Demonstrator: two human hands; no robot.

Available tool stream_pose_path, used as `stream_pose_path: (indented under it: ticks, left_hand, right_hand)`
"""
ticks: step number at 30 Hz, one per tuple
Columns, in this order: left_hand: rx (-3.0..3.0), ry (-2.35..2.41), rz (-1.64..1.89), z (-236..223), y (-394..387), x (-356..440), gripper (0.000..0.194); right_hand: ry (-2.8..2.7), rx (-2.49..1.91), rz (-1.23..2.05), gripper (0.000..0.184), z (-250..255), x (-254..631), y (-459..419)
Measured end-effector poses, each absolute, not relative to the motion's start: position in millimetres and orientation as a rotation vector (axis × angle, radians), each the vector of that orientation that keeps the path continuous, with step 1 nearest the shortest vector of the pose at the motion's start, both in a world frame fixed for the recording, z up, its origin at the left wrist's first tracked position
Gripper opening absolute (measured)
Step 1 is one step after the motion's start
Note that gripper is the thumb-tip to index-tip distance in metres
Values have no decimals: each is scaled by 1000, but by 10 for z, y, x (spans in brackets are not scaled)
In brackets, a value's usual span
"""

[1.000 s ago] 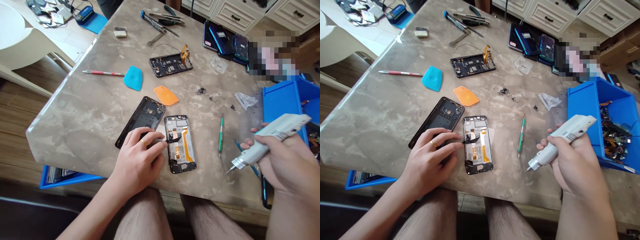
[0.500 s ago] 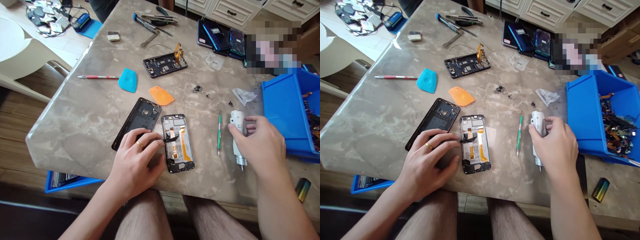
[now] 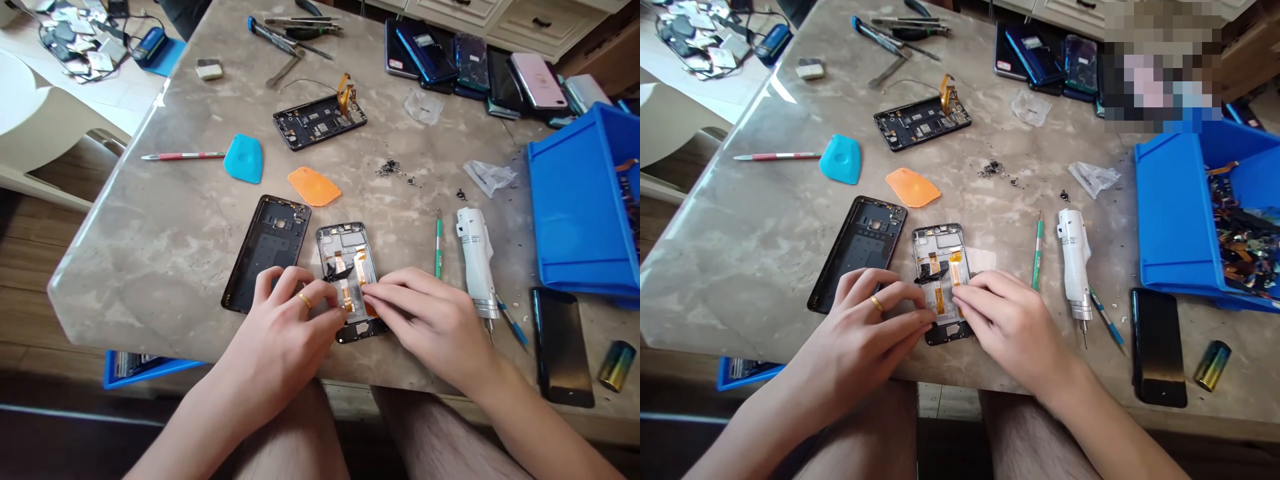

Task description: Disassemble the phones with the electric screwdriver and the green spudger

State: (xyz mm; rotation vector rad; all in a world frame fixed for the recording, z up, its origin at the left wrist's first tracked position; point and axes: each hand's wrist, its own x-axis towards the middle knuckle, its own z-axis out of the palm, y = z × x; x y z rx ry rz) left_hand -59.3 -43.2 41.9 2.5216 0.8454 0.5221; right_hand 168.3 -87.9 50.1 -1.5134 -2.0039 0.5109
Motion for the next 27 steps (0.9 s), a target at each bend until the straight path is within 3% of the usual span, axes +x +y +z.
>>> stream_pose_path:
  ticks: [10, 20, 27]
  left_hand:
    - [2385, 786, 630, 306, -528, -713, 24]
    - [2374, 710, 524, 319, -477, -801, 33]
    - [2247, 681, 532, 415, -384, -846, 23]
  right_hand:
    - [-1997, -1514, 432, 19, 377, 1661, -874]
    - [-1963, -1555, 430, 21, 346, 1623, -901]
    - [-1951, -1552, 424, 18, 325, 1627, -884]
